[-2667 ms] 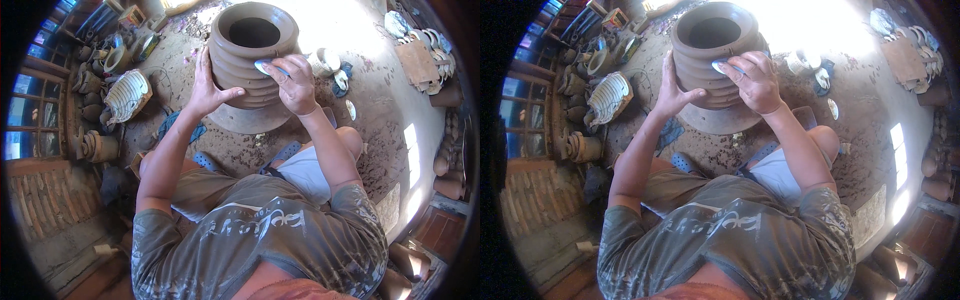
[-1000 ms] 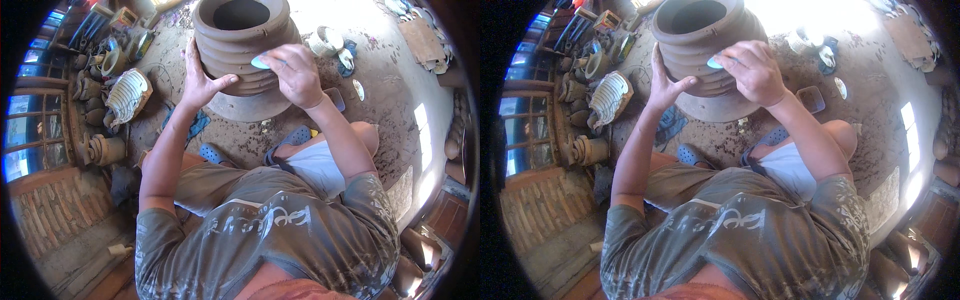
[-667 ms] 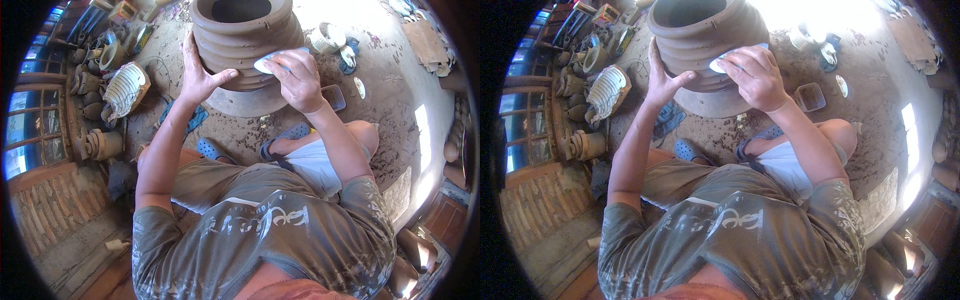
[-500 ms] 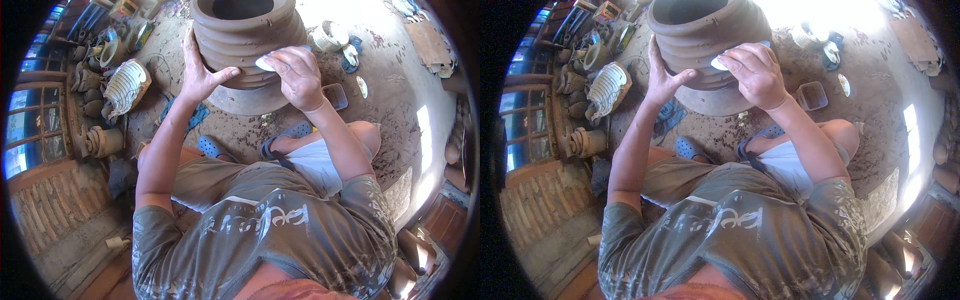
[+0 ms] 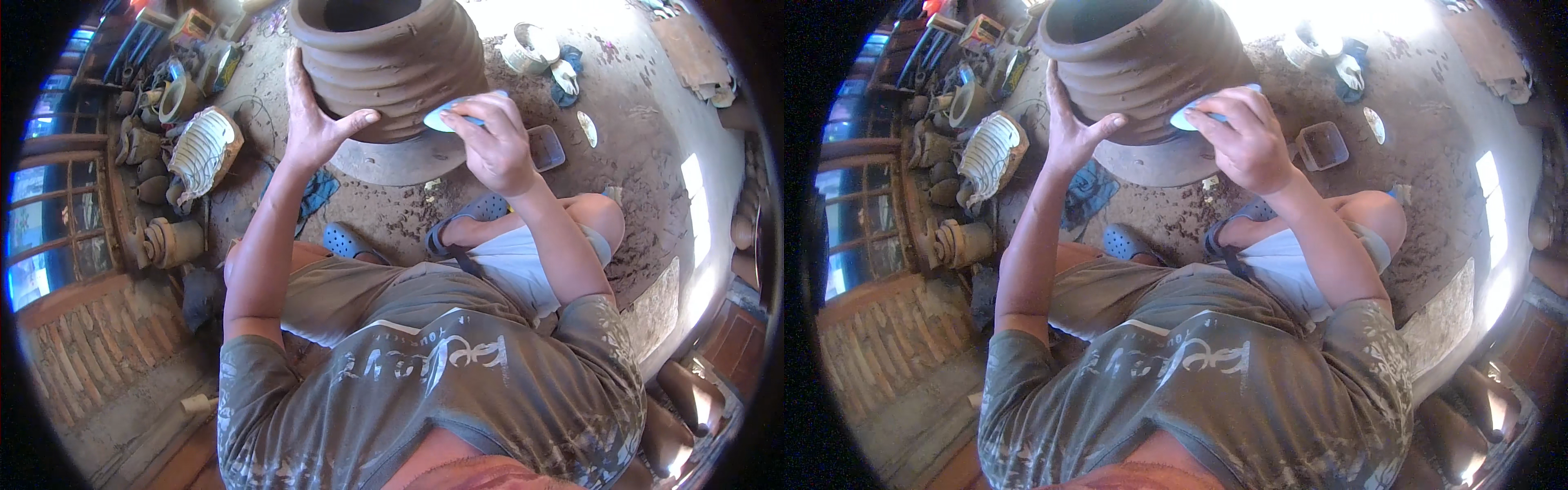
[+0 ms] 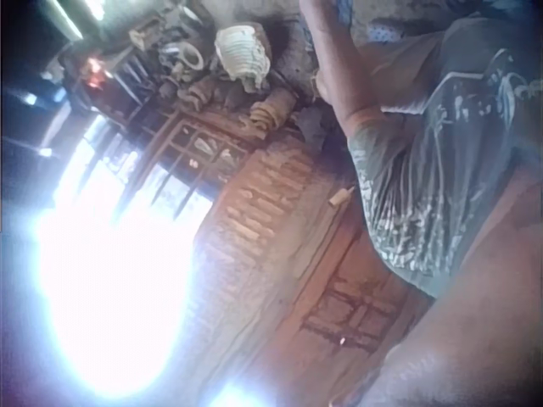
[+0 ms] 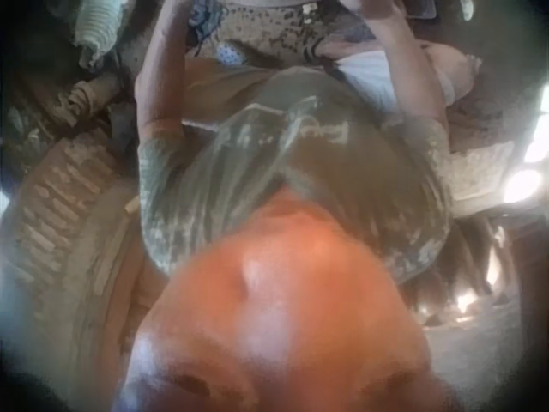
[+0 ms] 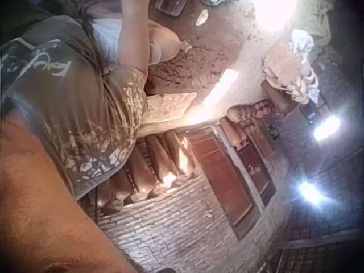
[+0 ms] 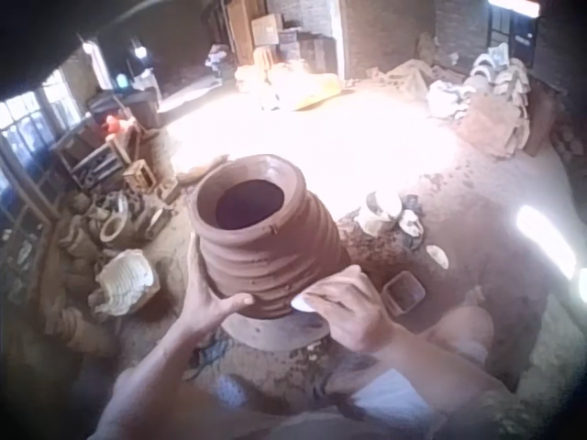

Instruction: The person shapes the upper section of a clay vessel on a pottery wheel by hand and using a rib tool, then presses a finger into the clay to create horizontal decorative ridges around the exterior.

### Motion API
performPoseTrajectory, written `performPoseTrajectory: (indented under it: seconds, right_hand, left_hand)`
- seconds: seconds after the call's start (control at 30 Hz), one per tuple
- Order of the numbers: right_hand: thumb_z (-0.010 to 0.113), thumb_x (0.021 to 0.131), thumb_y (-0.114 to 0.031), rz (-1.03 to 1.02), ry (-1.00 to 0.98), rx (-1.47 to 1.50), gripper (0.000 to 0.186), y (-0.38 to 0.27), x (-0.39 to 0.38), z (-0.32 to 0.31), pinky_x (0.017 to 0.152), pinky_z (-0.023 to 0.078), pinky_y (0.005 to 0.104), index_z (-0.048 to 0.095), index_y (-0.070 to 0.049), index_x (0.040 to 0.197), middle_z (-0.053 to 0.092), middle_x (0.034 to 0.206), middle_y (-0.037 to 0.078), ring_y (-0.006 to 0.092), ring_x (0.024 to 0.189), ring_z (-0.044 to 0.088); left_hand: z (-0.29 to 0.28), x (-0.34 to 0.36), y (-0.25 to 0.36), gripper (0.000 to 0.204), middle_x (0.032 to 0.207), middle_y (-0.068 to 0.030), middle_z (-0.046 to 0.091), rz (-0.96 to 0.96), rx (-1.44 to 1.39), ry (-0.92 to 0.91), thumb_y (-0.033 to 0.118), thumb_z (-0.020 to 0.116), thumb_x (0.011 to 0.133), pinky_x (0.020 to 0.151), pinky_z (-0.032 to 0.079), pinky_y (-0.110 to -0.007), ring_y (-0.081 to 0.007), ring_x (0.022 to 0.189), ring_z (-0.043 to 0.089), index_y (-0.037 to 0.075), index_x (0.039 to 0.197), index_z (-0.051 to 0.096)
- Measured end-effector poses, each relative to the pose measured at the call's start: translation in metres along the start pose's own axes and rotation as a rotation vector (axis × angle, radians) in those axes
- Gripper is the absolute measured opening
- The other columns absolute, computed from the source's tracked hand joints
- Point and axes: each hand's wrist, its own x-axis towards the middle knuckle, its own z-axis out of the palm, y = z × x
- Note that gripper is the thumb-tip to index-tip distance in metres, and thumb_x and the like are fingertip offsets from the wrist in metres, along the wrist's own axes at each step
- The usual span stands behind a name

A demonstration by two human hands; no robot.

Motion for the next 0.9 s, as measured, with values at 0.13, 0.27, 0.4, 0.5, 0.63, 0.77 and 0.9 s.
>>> performPoseTrajectory:
  seconds: [0.13, 0.27, 0.4, 0.5, 0.63, 0.77, 0.9]
  right_hand:
    - [0.072, 0.075, 0.0, -0.061, 0.024, -0.003, 0.037, 0.011, 0.004, 0.016, 0.096, 0.056, 0.0411, 0.083, -0.004, 0.11, 0.072, 0.111, 0.006, 0.0277, 0.109, 0.066]
    - [0.072, 0.078, 0.0, -0.037, 0.033, -0.003, 0.034, 0.01, 0.009, 0.02, 0.096, 0.057, 0.0399, 0.083, -0.005, 0.109, 0.074, 0.103, 0.006, 0.0264, 0.106, 0.068]
    - [0.07, 0.08, 0.002, 0.06, -0.117, 0.011, 0.028, -0.001, 0.012, 0.008, 0.092, 0.057, 0.0397, 0.083, -0.005, 0.105, 0.074, 0.097, 0.006, 0.0248, 0.104, 0.068]
    - [0.068, 0.081, 0.004, 0.115, -0.327, 0.054, 0.025, -0.01, 0.001, -0.009, 0.09, 0.056, 0.0399, 0.081, -0.004, 0.1, 0.073, 0.097, 0.006, 0.0257, 0.102, 0.068]
    - [0.07, 0.077, 0.003, 0.031, -0.044, 0.0, 0.034, -0.007, 0.008, -0.002, 0.091, 0.055, 0.0394, 0.082, -0.005, 0.107, 0.072, 0.103, 0.005, 0.0269, 0.103, 0.067]
    - [0.071, 0.076, 0.003, 0.004, -0.037, 0.013, 0.032, -0.002, 0.016, 0.015, 0.092, 0.055, 0.0392, 0.082, -0.004, 0.105, 0.073, 0.103, 0.005, 0.0256, 0.104, 0.067]
    - [0.072, 0.076, 0.003, 0.046, -0.137, 0.037, 0.028, -0.007, -0.016, 0.006, 0.093, 0.055, 0.0391, 0.083, -0.004, 0.101, 0.073, 0.102, 0.004, 0.0249, 0.104, 0.067]
  left_hand:
    - [0.0, 0.001, 0.004, 0.156, 0.167, -0.0306, 0.025, -0.015, -0.052, -0.013, 0.061, 0.1, 0.064, 0.129, 0.029, -0.05, -0.0394, 0.157, 0.031, -0.008, 0.167, 0.004]
    - [0.004, 0.001, 0.001, 0.156, 0.167, -0.0315, 0.023, -0.014, -0.02, -0.013, 0.063, 0.099, 0.064, 0.129, 0.028, -0.051, -0.0406, 0.158, 0.029, -0.008, 0.167, 0.004]
    - [0.005, -0.003, -0.003, 0.157, 0.168, -0.033, 0.021, 0.009, 0.066, 0.012, 0.066, 0.097, 0.065, 0.13, 0.026, -0.053, -0.0434, 0.159, 0.025, -0.008, 0.167, 0.004]
    - [0.005, -0.005, -0.007, 0.158, 0.169, -0.0341, 0.019, -0.016, 0.081, 0.013, 0.068, 0.096, 0.065, 0.13, 0.024, -0.053, -0.045, 0.16, 0.022, -0.009, 0.167, 0.004]
    - [0.008, -0.007, -0.002, 0.158, 0.169, -0.0348, 0.018, -0.027, 0.1, 0.004, 0.068, 0.096, 0.065, 0.131, 0.023, -0.053, -0.0455, 0.16, 0.022, -0.01, 0.166, 0.003]
    - [0.009, -0.003, -0.001, 0.158, 0.169, -0.0354, 0.017, -0.02, 0.039, 0.013, 0.069, 0.095, 0.065, 0.131, 0.023, -0.054, -0.0459, 0.16, 0.021, -0.011, 0.166, 0.003]
    - [0.008, -0.006, 0.003, 0.158, 0.169, -0.0354, 0.016, -0.066, 0.086, -0.003, 0.07, 0.095, 0.065, 0.131, 0.023, -0.053, -0.0458, 0.16, 0.022, -0.01, 0.166, 0.002]
